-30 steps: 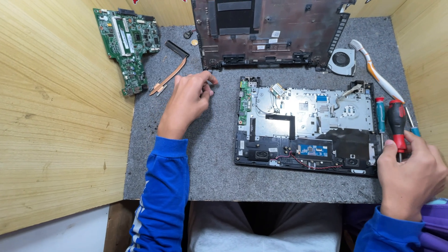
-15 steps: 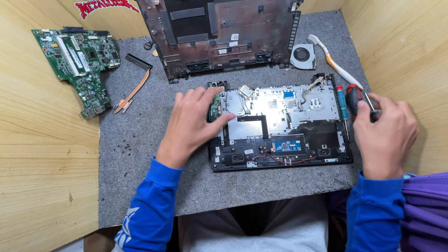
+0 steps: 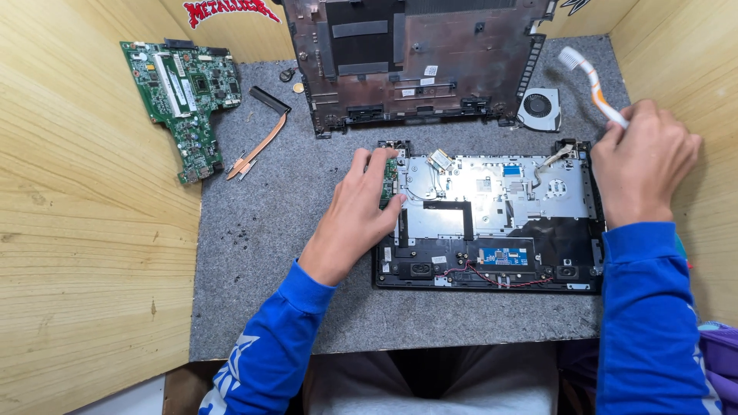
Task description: Cleaning a laptop fan and securing internal components into the chassis using a screwdriver and a brush.
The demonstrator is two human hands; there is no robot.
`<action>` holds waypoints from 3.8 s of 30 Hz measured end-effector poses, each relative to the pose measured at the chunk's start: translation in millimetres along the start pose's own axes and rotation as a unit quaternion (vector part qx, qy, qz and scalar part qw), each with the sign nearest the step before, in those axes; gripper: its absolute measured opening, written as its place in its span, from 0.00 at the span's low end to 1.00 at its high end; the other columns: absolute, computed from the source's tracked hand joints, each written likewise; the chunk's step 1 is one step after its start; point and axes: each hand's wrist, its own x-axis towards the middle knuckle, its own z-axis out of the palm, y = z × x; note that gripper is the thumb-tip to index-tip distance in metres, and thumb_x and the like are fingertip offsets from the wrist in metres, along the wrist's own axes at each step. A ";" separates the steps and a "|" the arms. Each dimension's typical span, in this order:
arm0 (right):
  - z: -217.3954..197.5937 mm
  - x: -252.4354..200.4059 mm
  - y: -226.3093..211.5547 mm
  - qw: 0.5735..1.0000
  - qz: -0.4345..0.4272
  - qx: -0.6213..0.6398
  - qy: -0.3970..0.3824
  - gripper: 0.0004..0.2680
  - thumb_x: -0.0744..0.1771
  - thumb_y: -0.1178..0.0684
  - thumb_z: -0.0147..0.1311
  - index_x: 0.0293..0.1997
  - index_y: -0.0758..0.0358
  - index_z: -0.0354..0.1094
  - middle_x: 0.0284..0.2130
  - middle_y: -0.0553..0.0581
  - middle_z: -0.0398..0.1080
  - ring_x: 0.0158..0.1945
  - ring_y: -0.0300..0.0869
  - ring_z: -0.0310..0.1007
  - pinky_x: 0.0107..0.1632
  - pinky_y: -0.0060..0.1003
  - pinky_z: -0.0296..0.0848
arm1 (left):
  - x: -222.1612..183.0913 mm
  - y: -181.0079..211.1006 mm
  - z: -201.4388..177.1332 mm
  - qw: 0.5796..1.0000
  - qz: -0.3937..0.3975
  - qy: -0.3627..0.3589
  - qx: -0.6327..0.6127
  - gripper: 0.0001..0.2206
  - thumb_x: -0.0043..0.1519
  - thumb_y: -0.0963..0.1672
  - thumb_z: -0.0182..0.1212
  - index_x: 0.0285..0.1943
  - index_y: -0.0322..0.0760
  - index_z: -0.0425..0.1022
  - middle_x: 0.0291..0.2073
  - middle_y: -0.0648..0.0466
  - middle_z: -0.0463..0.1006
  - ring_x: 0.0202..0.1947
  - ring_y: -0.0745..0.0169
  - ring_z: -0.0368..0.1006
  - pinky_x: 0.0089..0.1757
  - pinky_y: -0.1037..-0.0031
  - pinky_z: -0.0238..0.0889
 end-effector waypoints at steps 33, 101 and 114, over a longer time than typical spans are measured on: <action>-74.0 -40.6 -135.9 0.844 -0.183 0.503 0.030 0.06 0.59 0.66 0.47 0.34 0.67 0.69 0.17 0.57 0.66 0.18 0.42 0.65 0.23 0.31 0.61 | 19.3 -43.3 17.7 0.973 0.001 0.187 -0.138 0.10 0.56 0.37 0.55 0.46 0.27 0.70 0.19 0.46 0.73 0.18 0.63 0.69 0.22 0.76 0.62; -80.8 -54.0 -144.4 0.896 -0.205 0.356 0.170 0.08 0.67 0.51 0.62 0.29 0.57 0.67 0.16 0.47 0.61 0.20 0.39 0.66 0.23 0.29 0.65 | 36.9 -72.6 38.2 0.654 -0.127 -0.021 -0.745 0.09 0.60 0.43 0.46 0.45 0.34 0.66 0.19 0.48 0.63 0.16 0.68 0.58 0.19 0.81 0.52; -109.2 -68.0 -158.7 0.873 -0.327 0.357 0.058 0.08 0.64 0.51 0.57 0.24 0.56 0.67 0.10 0.49 0.59 0.13 0.38 0.61 0.20 0.28 0.63 | 40.5 -83.6 17.8 0.641 -0.109 0.101 -0.753 0.19 0.62 0.43 0.46 0.61 0.25 0.60 0.21 0.51 0.69 0.19 0.71 0.64 0.24 0.82 0.59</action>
